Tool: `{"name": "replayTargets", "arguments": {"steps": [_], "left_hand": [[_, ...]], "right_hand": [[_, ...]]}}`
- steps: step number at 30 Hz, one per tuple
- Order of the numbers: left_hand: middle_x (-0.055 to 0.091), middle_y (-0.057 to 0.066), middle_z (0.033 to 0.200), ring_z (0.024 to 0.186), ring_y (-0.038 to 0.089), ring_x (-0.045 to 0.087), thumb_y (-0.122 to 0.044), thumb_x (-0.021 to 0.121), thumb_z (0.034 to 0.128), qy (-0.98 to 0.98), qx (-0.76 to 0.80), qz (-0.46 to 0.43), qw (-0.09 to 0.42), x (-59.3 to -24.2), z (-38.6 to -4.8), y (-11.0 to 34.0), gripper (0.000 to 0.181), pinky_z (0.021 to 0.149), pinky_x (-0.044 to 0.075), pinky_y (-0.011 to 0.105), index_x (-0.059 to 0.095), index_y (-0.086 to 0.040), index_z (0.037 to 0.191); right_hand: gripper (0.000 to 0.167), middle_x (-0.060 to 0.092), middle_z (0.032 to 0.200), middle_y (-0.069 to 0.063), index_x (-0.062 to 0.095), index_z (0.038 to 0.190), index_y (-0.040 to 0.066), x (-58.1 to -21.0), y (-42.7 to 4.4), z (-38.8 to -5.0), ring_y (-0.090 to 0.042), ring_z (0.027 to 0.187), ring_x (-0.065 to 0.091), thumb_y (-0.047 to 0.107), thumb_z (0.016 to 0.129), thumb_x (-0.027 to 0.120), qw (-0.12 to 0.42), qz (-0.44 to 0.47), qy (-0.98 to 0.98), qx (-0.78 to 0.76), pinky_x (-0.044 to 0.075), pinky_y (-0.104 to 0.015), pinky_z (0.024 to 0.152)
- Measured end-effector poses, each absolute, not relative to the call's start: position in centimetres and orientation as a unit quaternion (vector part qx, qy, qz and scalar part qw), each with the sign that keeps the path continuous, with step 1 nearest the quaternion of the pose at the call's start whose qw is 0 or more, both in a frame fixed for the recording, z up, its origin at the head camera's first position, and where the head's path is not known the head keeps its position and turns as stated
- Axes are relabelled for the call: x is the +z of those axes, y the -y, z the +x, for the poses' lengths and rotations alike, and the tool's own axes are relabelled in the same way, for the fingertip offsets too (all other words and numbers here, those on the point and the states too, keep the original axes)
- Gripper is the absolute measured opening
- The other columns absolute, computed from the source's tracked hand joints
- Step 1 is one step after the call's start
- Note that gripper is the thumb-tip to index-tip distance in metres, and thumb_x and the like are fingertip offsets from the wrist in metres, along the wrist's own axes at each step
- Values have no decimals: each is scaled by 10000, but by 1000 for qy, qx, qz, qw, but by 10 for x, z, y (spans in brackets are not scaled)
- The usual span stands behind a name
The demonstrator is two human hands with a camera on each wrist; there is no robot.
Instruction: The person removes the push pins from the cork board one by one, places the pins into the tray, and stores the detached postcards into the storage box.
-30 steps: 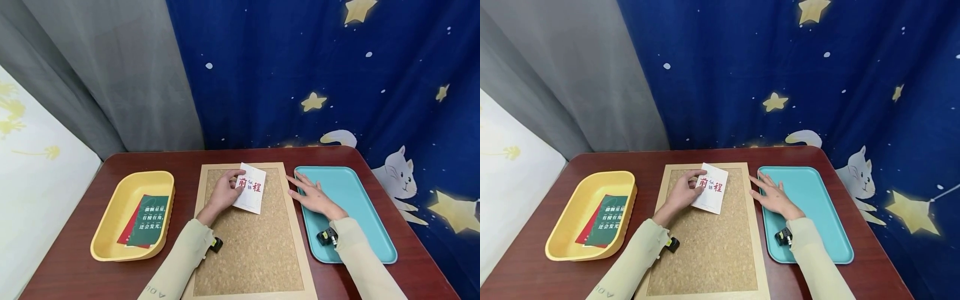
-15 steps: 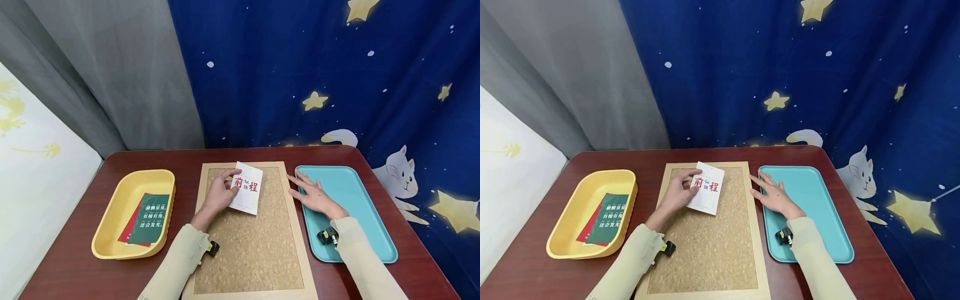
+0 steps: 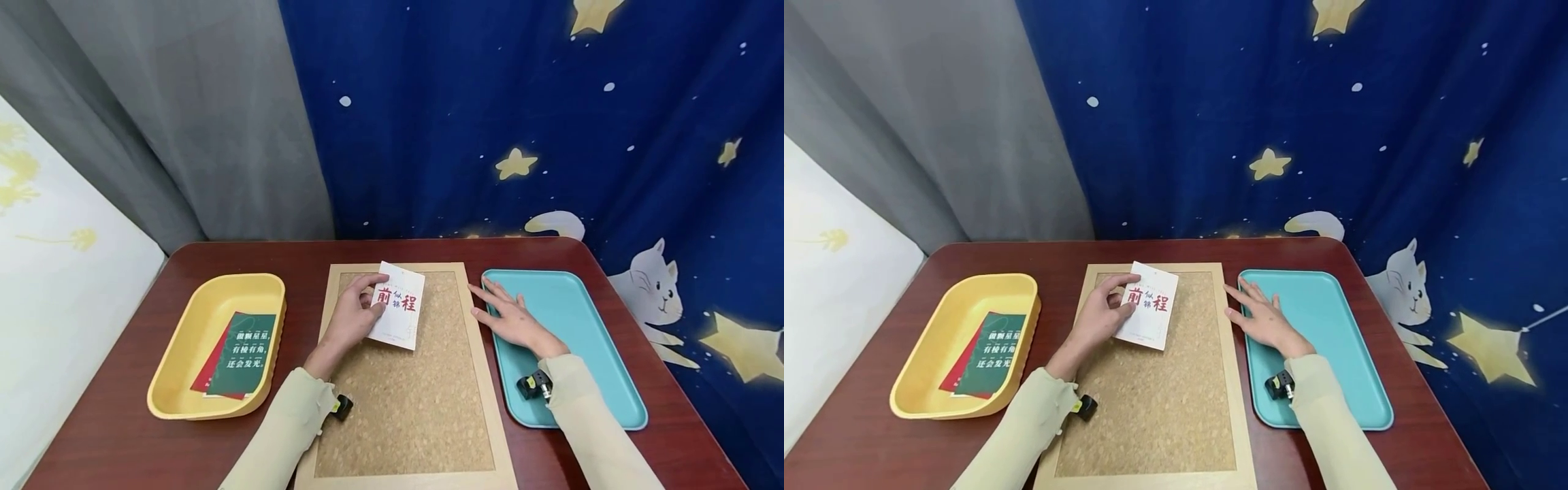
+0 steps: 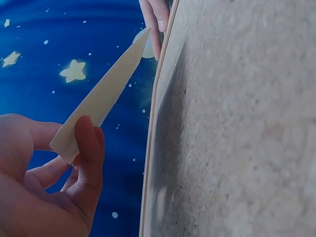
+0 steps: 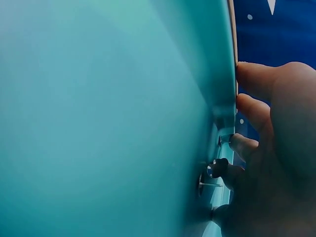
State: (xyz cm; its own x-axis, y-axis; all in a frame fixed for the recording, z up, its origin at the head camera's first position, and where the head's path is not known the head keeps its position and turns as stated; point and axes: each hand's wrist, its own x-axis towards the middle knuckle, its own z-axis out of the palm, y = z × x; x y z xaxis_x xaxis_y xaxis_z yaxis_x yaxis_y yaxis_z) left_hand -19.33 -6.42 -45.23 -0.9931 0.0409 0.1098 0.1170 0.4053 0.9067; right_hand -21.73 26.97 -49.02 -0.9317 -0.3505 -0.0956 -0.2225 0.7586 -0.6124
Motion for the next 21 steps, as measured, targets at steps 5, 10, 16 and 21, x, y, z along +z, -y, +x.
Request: {"name": "replayTargets", "arguments": {"steps": [5, 10, 16, 21], "left_hand": [[592, 81, 1293, 868, 194, 540, 59, 670, 909, 840, -540, -44, 32, -451, -190, 68, 477, 690, 438, 215, 677, -130, 1347], [590, 84, 1308, 844, 183, 527, 62, 670, 904, 840, -539, -44, 36, -447, -187, 72, 487, 674, 424, 223, 671, -124, 1355], [558, 78, 1305, 823, 183, 513, 40, 665, 925, 838, -543, -35, 38, -443, -183, 77, 483, 617, 401, 218, 659, -142, 1373], [573, 68, 1299, 809, 182, 499, 32, 669, 926, 839, -541, -34, 42, -442, -181, 81, 481, 628, 389, 218, 661, -147, 1371]], "right_hand": [[653, 92, 1767, -148, 331, 1645, 201, -492, -268, -217, -454, 1627, 7, 449, 1076, 533, 105, -151, -932, -312, -112, -769, 1212], [650, 95, 1766, -155, 329, 1646, 202, -492, -269, -218, -458, 1626, 10, 449, 1079, 529, 102, -155, -933, -310, -107, -773, 1211], [643, 106, 1763, -162, 339, 1642, 202, -492, -269, -219, -455, 1626, 16, 443, 1078, 533, 97, -162, -932, -311, -99, -780, 1207], [639, 95, 1766, -153, 329, 1646, 217, -491, -269, -218, -447, 1629, 7, 447, 1082, 523, 101, -158, -930, -315, -111, -767, 1214]]}}
